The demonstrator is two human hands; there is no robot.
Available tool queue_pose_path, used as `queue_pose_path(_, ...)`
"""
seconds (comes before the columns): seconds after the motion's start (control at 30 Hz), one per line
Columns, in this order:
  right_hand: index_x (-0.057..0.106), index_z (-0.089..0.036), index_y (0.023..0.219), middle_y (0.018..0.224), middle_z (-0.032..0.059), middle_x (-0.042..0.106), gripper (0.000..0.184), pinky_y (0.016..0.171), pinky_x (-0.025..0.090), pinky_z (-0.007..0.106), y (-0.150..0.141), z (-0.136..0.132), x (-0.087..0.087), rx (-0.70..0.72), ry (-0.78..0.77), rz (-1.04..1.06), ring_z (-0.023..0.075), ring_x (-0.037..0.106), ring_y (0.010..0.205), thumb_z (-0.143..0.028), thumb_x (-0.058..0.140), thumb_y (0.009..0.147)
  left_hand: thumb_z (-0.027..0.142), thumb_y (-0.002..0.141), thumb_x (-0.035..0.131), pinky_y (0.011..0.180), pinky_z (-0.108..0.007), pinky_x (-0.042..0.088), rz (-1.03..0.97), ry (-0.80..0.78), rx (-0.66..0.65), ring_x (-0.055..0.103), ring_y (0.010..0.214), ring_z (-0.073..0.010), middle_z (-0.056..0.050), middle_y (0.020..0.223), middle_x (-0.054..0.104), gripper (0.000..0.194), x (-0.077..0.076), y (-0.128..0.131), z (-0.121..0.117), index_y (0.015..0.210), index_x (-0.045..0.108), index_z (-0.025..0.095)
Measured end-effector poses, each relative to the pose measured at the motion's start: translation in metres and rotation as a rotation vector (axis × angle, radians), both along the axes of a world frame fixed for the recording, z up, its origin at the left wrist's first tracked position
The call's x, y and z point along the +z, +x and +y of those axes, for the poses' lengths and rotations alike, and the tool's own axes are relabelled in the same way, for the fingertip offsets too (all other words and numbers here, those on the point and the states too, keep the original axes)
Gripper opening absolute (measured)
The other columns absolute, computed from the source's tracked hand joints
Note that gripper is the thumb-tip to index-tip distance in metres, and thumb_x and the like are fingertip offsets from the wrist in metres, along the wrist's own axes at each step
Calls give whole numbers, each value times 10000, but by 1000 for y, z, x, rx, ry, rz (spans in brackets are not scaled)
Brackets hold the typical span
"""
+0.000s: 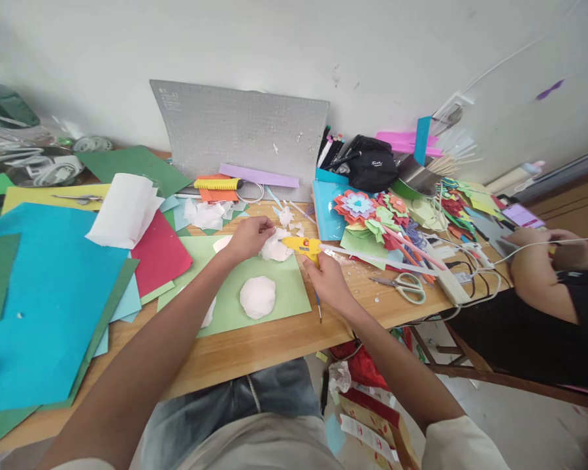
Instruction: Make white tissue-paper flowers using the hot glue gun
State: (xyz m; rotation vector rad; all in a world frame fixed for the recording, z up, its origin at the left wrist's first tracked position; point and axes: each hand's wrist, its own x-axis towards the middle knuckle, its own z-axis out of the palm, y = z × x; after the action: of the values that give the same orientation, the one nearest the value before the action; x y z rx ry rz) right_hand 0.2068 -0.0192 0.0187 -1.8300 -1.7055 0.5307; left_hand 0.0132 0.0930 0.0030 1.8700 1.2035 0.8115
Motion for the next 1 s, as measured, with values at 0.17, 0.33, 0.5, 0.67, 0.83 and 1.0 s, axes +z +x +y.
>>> queue_pose_path(0.17, 461, -225, 684, 657, 24, 588, 338, 539, 304, 280, 1, 0, 0, -40, -4, -33, 180, 503, 601, -498, 470, 884, 334, 815, 545, 691, -301, 440, -19, -10, -7, 591, 729, -184, -44, 799, 678, 183, -2, 1, 1, 807, 639, 177)
queue_pose_path(0.33, 473, -221, 676, 681, 36, 608, 327, 557, 318, 280, 1, -3, 2, -41, 3, -20, 185, 519, 631, -481, 481, 874, 333, 817, 540, 660, -296, 425, -25, -16, -8, 575, 712, -178, -45, 799, 673, 187, -1, 1, 0, 809, 636, 173)
queue_pose_path(0.5, 488, -218, 671, 682, 41, 618, 329, 581, 342, 288, 0, -5, 5, -46, -8, -7, 192, 541, 644, -477, 486, 874, 326, 818, 546, 662, -296, 424, -27, -14, -5, 587, 732, -182, -51, 826, 682, 179, -1, 1, -1, 808, 640, 174)
queue_pose_path(0.67, 534, -200, 682, 641, 32, 614, 341, 585, 358, 290, -1, -3, 4, -50, -30, 37, 188, 550, 631, -482, 504, 871, 325, 817, 552, 668, -295, 426, -28, -20, -3, 591, 738, -183, -53, 824, 683, 180, -2, 1, 0, 812, 641, 169)
queue_pose_path(0.83, 632, -161, 792, 548, -7, 574, 393, 589, 405, 286, 0, -14, 14, -49, -26, 243, 160, 543, 554, -535, 533, 863, 337, 822, 549, 693, -295, 439, -44, -23, -18, 588, 733, -177, -49, 824, 681, 194, -2, 0, 0, 809, 640, 166)
queue_pose_path(1.0, 653, -157, 1008, 793, 49, 677, 425, 634, 463, 299, 25, -29, 15, -160, 164, 383, 171, 606, 653, -537, 510, 884, 337, 825, 546, 725, -295, 451, -22, -30, -27, 598, 750, -179, -51, 842, 691, 202, 3, -1, -2, 821, 651, 165)
